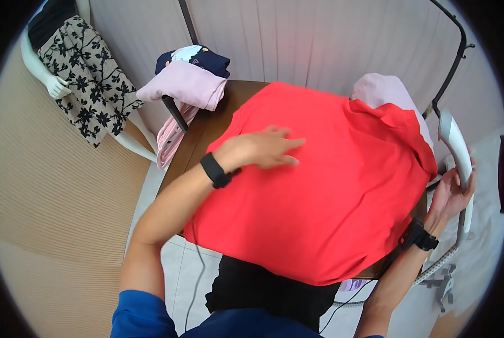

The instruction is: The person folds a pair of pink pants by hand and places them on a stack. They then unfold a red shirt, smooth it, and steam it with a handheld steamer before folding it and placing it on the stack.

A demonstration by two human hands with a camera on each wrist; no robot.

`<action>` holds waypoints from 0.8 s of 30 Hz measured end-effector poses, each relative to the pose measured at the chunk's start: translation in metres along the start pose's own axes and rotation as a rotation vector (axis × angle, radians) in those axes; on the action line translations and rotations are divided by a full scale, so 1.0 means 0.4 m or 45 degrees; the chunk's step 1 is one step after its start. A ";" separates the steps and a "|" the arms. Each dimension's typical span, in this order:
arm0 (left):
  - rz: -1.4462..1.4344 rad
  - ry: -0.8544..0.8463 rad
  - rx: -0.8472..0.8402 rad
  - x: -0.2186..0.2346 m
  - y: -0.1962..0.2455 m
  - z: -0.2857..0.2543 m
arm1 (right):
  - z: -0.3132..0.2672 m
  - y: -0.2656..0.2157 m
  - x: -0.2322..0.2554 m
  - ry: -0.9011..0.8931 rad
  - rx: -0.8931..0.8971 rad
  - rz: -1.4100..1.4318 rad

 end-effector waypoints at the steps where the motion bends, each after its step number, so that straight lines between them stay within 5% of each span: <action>1: 0.050 -0.006 0.146 -0.012 -0.036 -0.003 | -0.003 0.004 -0.009 -0.016 0.000 -0.013; 5: 0.142 -0.097 0.319 -0.061 -0.118 0.037 | -0.016 0.022 -0.038 -0.041 -0.042 -0.110; 15: 0.053 0.058 0.533 -0.034 -0.265 0.146 | -0.037 0.045 -0.051 0.026 -0.016 -0.175; 24: 0.146 0.161 0.578 -0.034 -0.257 0.147 | -0.031 0.055 -0.041 -0.025 -0.080 -0.196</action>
Point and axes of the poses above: each hand's wrist, its own z-axis towards the middle knuckle, its own x-axis out of the back of the hand, y = z × x, the point moved 5 cm from there along z, towards the middle knuckle, and after that the axes turned 14 degrees about x, right-handed, at the moved point
